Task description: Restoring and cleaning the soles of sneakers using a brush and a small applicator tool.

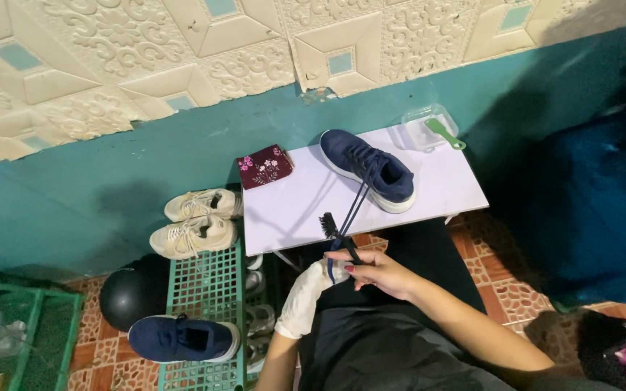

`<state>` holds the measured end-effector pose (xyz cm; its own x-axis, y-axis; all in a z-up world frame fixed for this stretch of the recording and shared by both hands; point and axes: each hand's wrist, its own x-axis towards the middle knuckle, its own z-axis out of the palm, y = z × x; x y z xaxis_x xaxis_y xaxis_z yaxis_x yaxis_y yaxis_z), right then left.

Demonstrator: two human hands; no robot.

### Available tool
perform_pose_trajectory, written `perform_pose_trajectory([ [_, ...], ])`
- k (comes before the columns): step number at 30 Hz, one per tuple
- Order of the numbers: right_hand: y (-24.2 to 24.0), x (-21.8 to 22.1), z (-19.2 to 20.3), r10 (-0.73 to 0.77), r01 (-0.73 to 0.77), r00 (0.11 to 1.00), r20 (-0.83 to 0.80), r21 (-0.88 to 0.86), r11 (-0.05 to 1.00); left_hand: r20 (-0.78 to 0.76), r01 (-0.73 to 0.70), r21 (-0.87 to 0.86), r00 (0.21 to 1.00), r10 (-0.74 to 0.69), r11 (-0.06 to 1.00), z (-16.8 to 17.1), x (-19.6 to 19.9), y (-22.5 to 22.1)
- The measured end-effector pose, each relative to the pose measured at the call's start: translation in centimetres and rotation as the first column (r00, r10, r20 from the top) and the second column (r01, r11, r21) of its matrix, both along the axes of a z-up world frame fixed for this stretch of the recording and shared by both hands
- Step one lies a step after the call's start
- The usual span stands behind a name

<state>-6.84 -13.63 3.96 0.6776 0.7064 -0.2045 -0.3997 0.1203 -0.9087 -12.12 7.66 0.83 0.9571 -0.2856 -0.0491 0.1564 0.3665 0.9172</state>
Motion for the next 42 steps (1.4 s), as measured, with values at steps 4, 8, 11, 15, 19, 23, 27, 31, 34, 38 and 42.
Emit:
perform_pose_trajectory([
  [4,0.1,0.2,0.6,-0.012,0.015,0.999,0.038,-0.078,0.997,0.509,-0.161,0.617,0.828,-0.235,0.771,0.5,-1.2,1.1],
  [8,-0.1,0.5,0.2,0.0,0.005,0.997,0.083,-0.072,0.997,0.248,0.048,0.427,0.954,-0.167,0.903,4.4,-1.7,0.4],
  [11,-0.1,0.4,0.6,0.002,0.005,0.997,0.078,-0.097,0.995,0.148,0.111,0.305,0.976,-0.162,0.946,5.0,-1.8,-0.1],
  [15,-0.2,0.6,0.9,-0.001,0.012,0.995,0.095,-0.119,0.993,-0.198,0.072,0.072,0.979,-0.056,0.995,4.7,-1.7,-0.2],
  [19,-0.2,0.8,1.4,0.004,0.008,0.995,0.099,-0.122,0.992,-0.346,0.068,0.144,0.938,-0.015,0.987,6.2,-1.9,-0.3],
  [23,-0.1,0.9,1.1,-0.018,0.036,0.994,0.111,-0.163,0.986,-0.349,0.087,0.219,0.937,-0.005,0.972,7.3,-2.2,-0.2],
  [27,-0.3,1.1,-3.1,0.01,0.076,0.942,0.334,-0.244,0.967,-0.325,0.125,0.345,0.946,-0.007,0.93,6.4,-2.7,0.3],
  [31,-0.8,1.1,-5.3,-0.057,0.244,0.78,0.623,-0.22,0.944,-0.211,0.081,0.332,0.977,-0.009,0.94,4.1,-3.0,1.5],
  [34,-1.2,-0.6,-5.1,-0.042,0.345,0.757,0.652,-0.344,0.873,-0.251,0.034,0.334,0.967,0.054,0.942,2.5,-3.2,2.3],
  [38,-1.5,-3.0,-3.2,0.166,0.26,0.75,0.64,-0.517,0.816,-0.181,0.04,0.401,0.983,0.036,0.915,1.5,-3.4,3.4],
  [42,-2.1,-3.2,-4.1,0.191,0.288,0.719,0.668,-0.536,0.794,-0.026,0.013,0.464,1.0,-0.002,0.886,2.6,-4.0,3.6],
])
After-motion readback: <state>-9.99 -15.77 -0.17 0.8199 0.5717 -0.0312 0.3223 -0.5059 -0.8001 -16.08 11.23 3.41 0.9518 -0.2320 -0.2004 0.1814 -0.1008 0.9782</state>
